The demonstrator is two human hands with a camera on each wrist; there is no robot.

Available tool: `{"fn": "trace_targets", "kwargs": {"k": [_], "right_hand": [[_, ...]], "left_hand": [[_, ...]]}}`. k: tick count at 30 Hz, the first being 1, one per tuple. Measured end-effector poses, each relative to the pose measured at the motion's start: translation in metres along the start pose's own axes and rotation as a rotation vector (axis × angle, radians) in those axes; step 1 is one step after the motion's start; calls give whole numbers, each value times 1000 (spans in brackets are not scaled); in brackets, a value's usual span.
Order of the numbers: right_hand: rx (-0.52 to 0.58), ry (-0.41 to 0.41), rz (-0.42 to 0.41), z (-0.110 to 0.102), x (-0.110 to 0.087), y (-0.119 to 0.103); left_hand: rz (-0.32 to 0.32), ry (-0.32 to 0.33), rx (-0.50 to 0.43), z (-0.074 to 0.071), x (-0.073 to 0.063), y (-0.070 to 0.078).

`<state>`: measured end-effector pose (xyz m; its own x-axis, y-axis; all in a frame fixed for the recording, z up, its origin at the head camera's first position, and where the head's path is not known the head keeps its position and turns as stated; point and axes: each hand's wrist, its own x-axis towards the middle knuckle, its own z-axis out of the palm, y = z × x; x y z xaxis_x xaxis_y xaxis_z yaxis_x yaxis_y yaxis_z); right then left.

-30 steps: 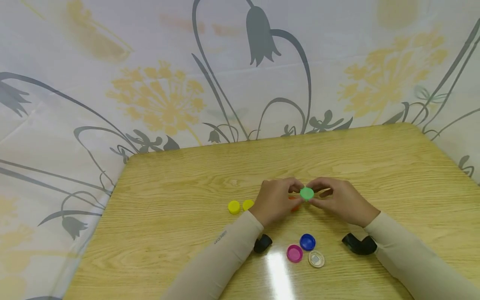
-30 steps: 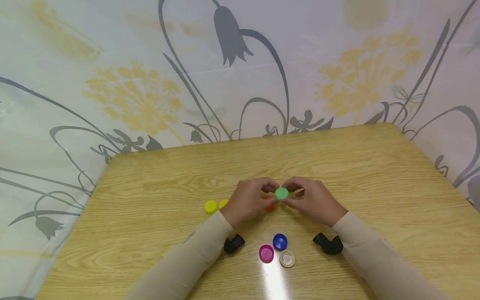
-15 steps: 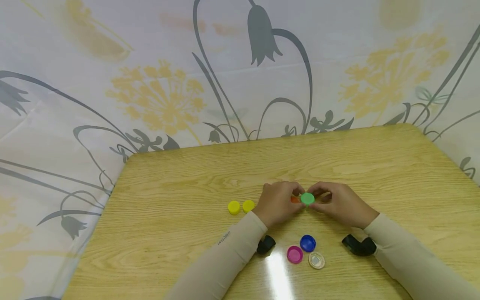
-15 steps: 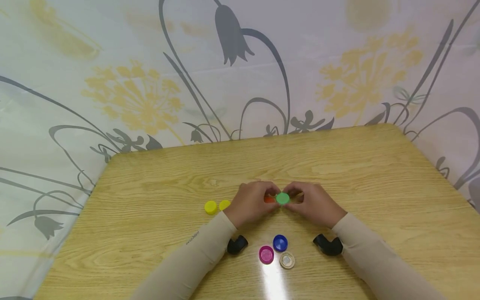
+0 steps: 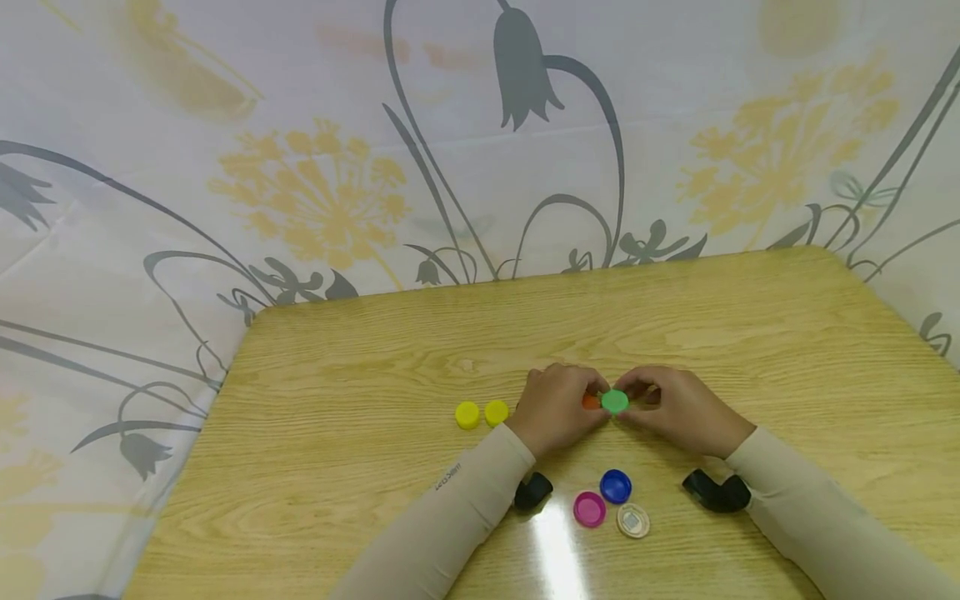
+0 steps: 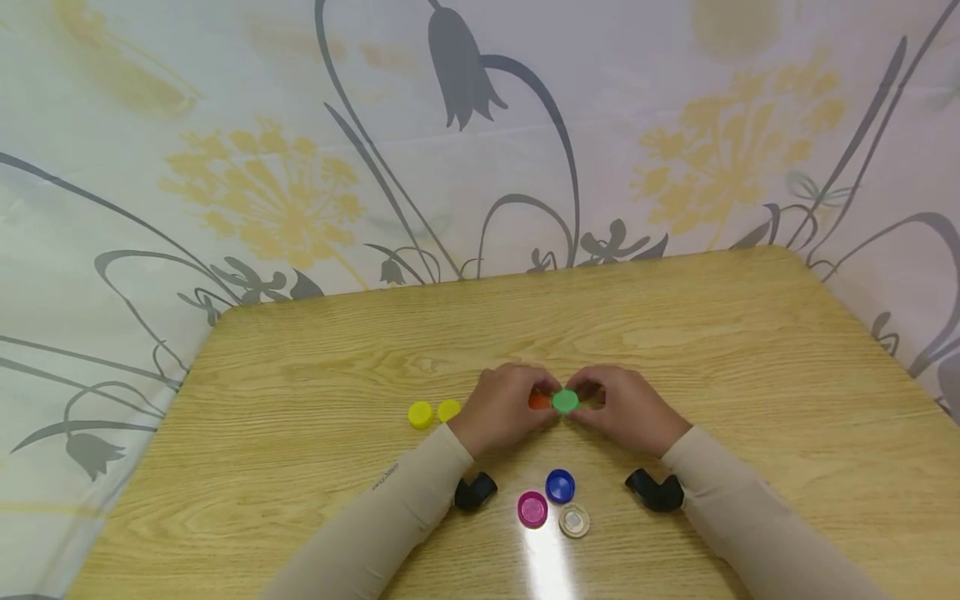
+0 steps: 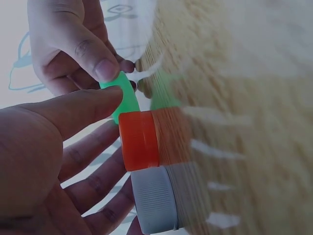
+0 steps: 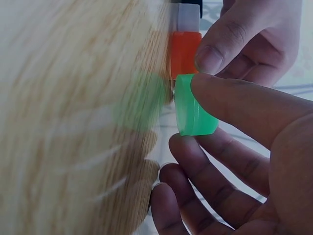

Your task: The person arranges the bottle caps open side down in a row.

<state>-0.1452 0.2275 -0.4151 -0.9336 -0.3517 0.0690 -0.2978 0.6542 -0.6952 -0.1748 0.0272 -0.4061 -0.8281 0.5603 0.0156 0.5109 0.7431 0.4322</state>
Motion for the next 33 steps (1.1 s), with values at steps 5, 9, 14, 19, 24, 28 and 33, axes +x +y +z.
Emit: {"fn": "trace_targets", "kwargs": {"k": [5, 9, 14, 19, 24, 28, 33], "right_hand": [[-5, -1, -2, 0, 0, 0], [-17, -2, 0, 0, -1, 1], [-13, -16, -4, 0, 0, 3], [-9, -20, -4, 0, 0, 4], [-7, -20, -2, 0, 0, 5], [-12, -26, -3, 0, 1, 4], [-20, -31, 3, 1, 1, 3]], "left_hand": [[4, -3, -4, 0, -1, 1], [6, -8, -5, 1, -1, 2], [4, -11, 4, 1, -1, 1], [6, -17, 10, 1, 0, 1], [14, -21, 17, 2, 0, 1], [12, -25, 16, 2, -1, 1], [14, -27, 8, 2, -1, 0]]}}
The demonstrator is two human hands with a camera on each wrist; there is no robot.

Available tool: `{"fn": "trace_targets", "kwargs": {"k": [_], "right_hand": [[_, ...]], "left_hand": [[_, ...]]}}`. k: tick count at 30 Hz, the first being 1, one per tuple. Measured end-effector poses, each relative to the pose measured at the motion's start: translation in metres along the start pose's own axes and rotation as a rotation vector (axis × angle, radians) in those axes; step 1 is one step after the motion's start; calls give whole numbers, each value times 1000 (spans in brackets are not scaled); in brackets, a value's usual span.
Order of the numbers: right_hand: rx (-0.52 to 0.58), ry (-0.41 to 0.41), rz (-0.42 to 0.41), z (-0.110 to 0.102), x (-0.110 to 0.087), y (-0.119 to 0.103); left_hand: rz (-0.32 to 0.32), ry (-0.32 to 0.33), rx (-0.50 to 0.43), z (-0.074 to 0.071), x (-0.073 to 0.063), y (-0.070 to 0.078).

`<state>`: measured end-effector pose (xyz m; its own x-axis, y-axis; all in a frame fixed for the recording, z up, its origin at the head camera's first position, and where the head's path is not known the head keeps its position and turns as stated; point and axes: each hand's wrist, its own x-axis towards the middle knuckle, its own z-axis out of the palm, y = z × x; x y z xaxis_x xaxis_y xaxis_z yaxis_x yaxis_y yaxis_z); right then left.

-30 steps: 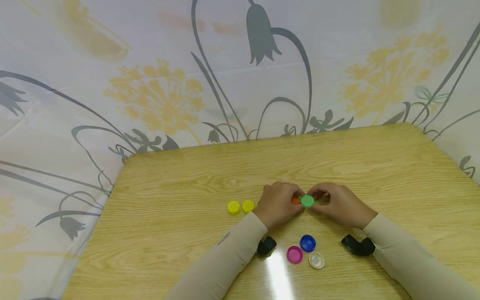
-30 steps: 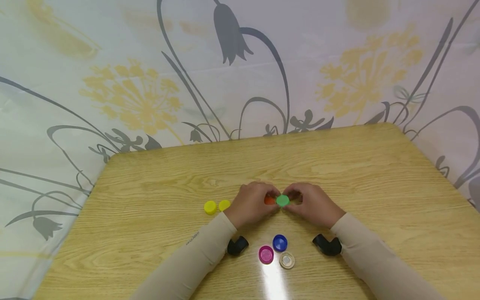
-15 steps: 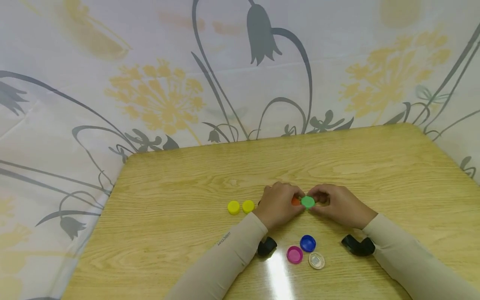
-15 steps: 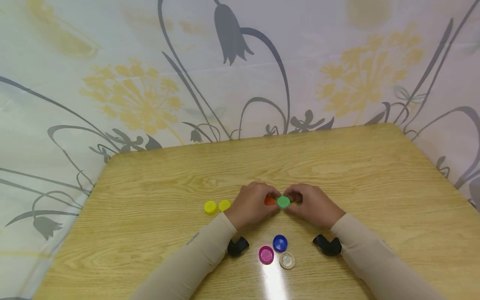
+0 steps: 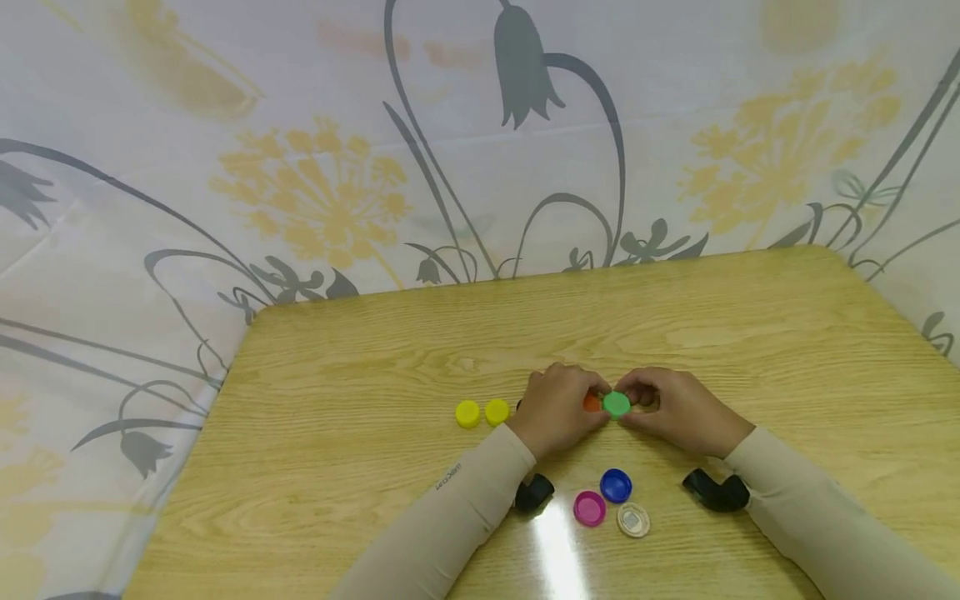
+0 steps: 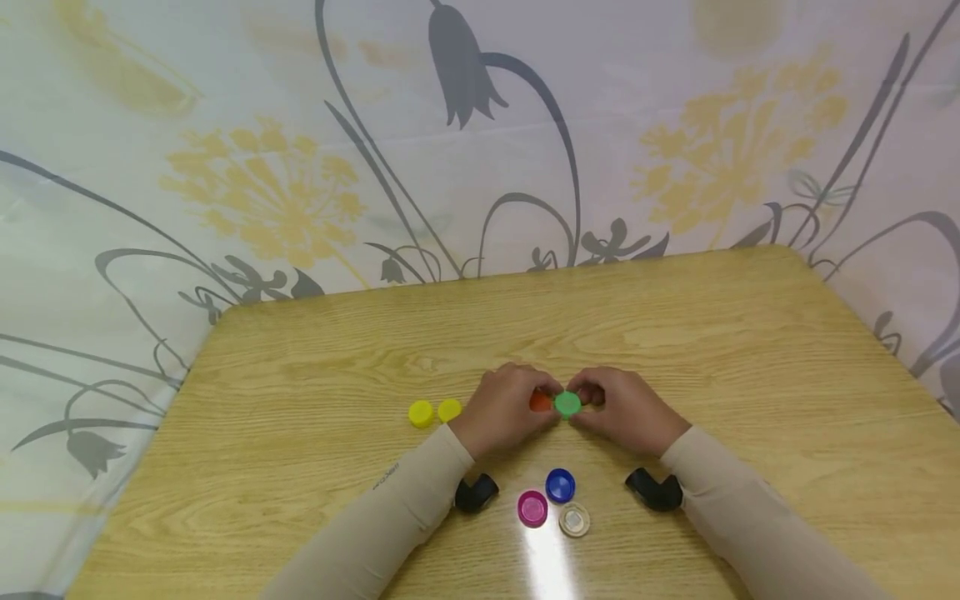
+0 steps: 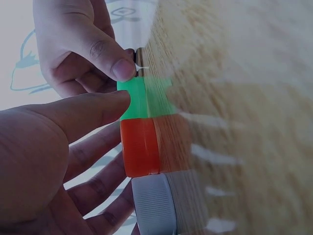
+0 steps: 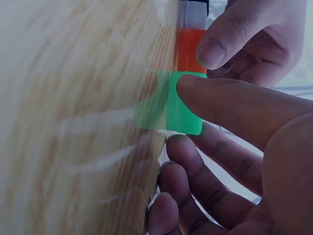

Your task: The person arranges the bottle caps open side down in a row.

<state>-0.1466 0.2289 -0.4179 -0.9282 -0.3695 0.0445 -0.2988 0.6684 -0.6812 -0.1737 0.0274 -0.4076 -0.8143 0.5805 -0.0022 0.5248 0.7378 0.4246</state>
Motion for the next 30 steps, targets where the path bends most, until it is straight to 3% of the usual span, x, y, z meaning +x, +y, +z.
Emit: {"fn": "trace_targets", "kwargs": {"k": [24, 30], "right_hand": [[-13, 1, -1, -1, 0, -3], [-59, 60, -25, -3, -3, -7]], "left_hand": [[-22, 15, -5, -1, -1, 1], [-15, 47, -23, -3, -5, 1]]}}
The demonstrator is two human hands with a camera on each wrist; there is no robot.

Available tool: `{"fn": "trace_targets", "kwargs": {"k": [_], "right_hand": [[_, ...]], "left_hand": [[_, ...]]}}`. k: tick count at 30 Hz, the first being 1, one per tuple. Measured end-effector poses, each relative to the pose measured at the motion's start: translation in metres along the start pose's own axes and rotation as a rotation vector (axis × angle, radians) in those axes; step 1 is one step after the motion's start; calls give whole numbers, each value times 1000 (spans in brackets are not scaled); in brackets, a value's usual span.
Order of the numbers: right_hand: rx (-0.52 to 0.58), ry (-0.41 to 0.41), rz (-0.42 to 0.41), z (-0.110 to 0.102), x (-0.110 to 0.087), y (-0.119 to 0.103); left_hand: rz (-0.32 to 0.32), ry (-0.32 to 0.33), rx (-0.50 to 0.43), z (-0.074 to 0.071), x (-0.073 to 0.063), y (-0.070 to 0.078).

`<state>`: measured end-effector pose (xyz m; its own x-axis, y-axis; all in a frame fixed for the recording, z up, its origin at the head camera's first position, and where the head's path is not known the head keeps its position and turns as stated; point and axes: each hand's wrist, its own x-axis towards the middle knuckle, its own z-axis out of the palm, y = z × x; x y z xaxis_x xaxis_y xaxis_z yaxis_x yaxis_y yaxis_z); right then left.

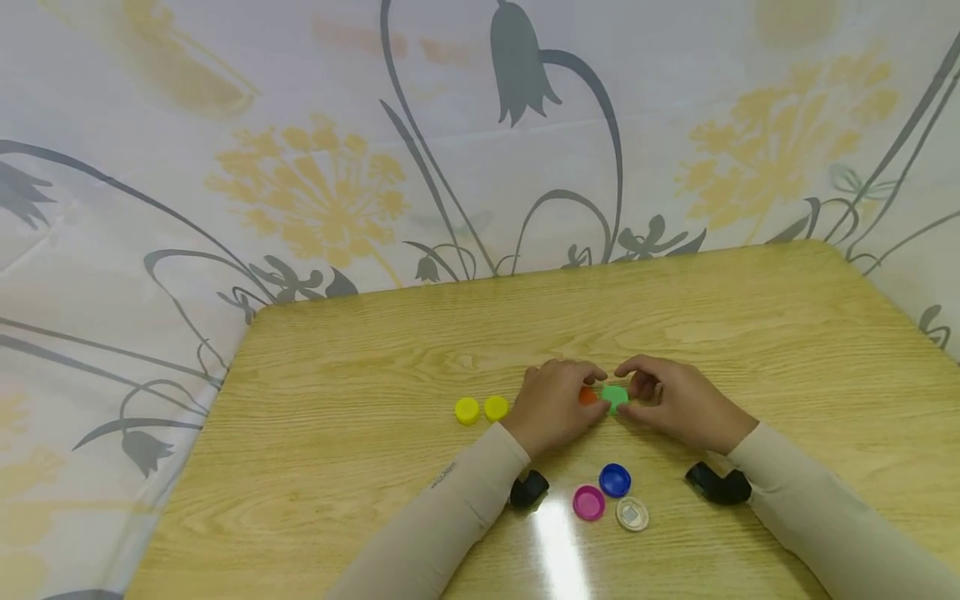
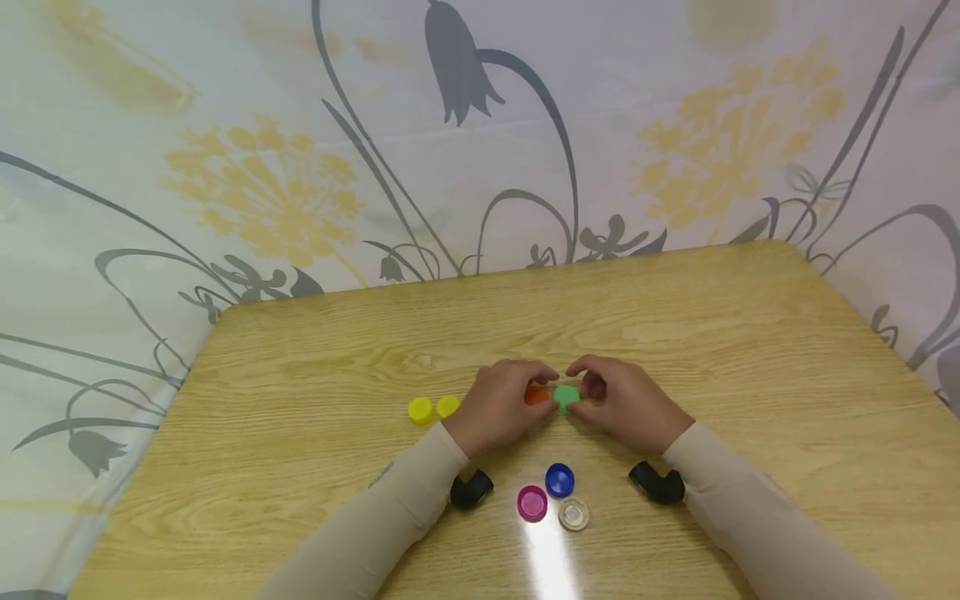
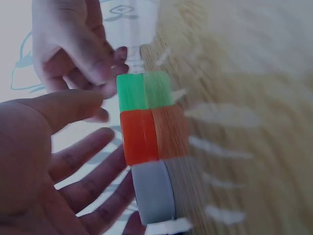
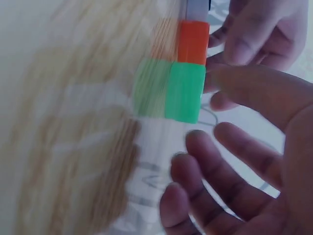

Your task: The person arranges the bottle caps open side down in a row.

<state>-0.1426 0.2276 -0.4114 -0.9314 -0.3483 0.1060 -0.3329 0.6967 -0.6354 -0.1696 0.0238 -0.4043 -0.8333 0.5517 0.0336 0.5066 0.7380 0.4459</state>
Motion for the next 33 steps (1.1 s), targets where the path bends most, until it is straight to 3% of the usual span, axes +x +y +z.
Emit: {"fn": "trace_targets", "kwargs": {"k": [8, 12, 15, 20, 24, 29, 33], "right_hand": [[38, 81, -122, 2, -14, -10], [95, 39, -222, 4, -25, -13], [142, -34, -280, 5, -30, -12], [227, -174, -337, 7, -32, -9], [250, -259, -317, 6, -32, -6], [243, -298, -305, 6, -32, -4], [245, -314, -311, 7, -32, -1]], "left_hand": [[96, 74, -35, -10, -22, -2], [176, 122, -75, -15, -33, -2], [225, 121, -106, -19, -40, 0], [249, 11, -114, -23, -49, 6], [236, -99, -85, -19, -51, 7], [218, -179, -46, -12, -49, 6], [237, -196, -30, -10, -50, 6]]}}
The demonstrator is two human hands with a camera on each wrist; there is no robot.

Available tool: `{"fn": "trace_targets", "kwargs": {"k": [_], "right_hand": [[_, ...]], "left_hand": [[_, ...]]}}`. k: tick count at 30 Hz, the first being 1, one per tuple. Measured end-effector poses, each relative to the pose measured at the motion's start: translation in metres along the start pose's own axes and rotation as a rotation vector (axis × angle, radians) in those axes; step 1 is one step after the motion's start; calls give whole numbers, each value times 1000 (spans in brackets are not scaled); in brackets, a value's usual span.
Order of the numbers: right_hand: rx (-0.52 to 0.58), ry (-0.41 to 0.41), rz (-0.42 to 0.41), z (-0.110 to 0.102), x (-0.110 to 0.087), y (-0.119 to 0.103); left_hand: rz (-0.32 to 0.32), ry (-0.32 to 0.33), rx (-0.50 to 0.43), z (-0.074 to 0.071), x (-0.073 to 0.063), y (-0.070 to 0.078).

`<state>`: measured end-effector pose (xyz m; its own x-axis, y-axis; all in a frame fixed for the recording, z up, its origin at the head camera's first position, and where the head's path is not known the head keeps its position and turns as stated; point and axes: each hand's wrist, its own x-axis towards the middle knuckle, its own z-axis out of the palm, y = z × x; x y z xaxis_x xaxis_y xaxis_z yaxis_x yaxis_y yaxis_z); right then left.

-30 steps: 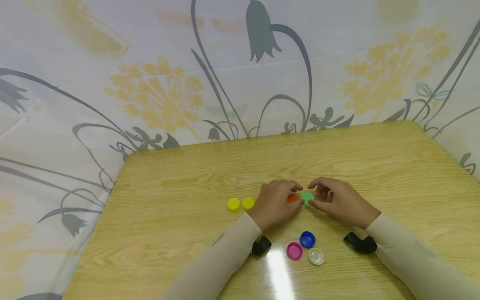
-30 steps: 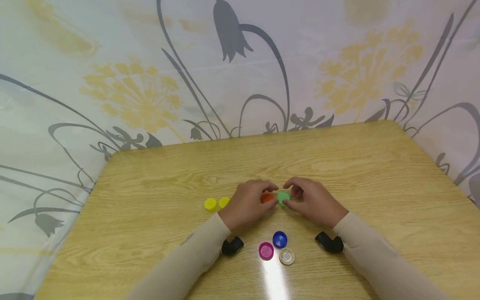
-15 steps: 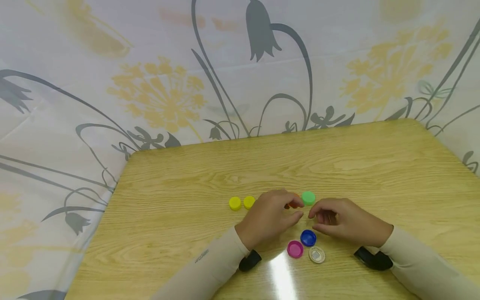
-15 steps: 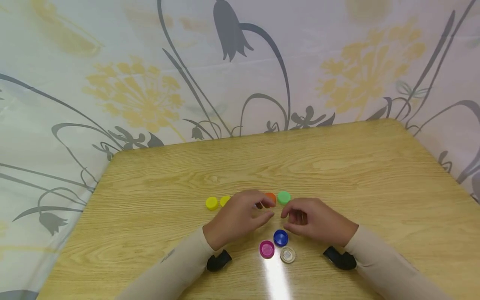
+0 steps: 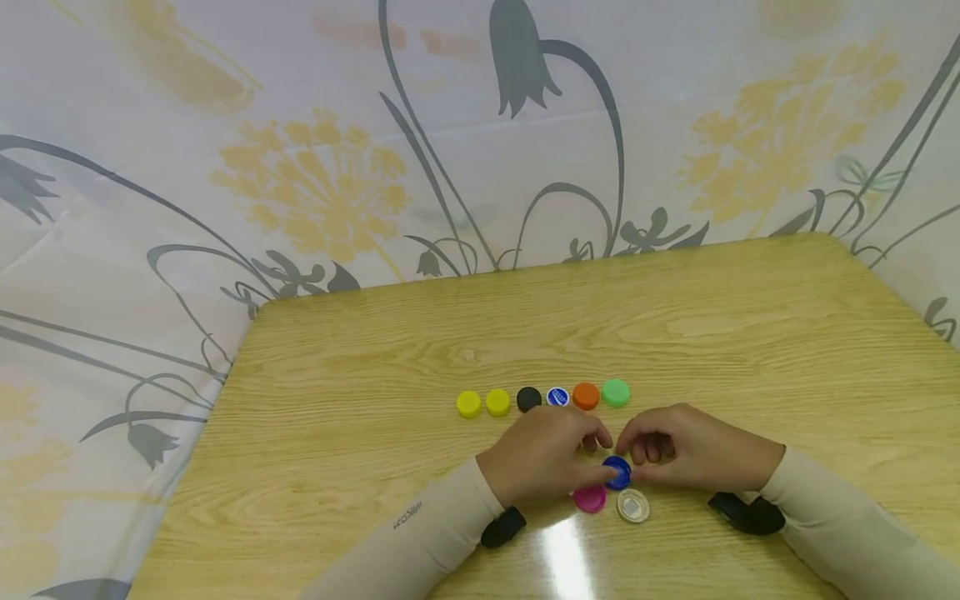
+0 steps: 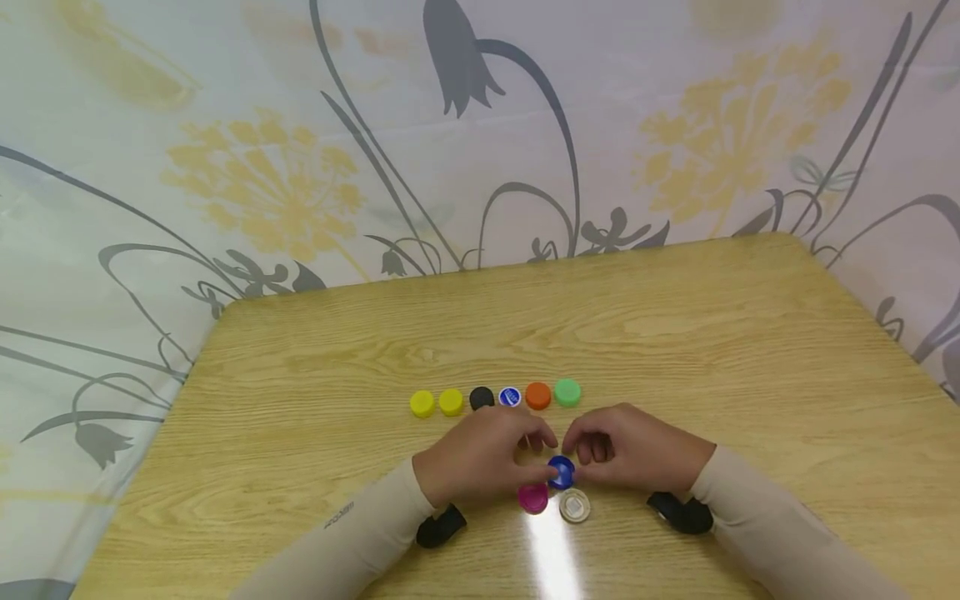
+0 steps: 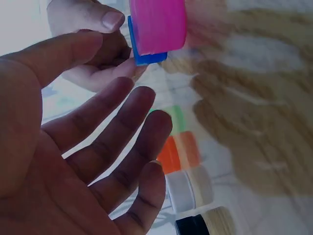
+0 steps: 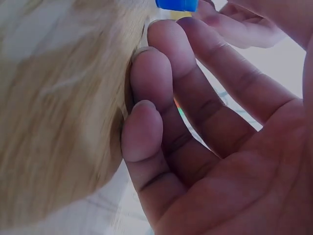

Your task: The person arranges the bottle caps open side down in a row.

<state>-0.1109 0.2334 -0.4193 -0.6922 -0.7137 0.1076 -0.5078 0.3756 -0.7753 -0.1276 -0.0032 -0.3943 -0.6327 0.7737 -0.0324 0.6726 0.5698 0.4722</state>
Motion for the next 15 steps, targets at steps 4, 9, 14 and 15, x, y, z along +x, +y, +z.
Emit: {"fn": "trace_targets", "kwargs": {"k": [4, 9, 14, 15], "right_hand": [[-3, -2, -10, 2, 1, 1], [-15, 5, -9, 4, 2, 0], [-19, 8, 13, 5, 3, -1], [-18, 10, 18, 5, 3, -2]], "left_hand": [[46, 19, 49, 1, -1, 1], [47, 16, 68, 3, -2, 2], [12, 2, 44, 4, 0, 1], [9, 2, 42, 5, 0, 1]]}}
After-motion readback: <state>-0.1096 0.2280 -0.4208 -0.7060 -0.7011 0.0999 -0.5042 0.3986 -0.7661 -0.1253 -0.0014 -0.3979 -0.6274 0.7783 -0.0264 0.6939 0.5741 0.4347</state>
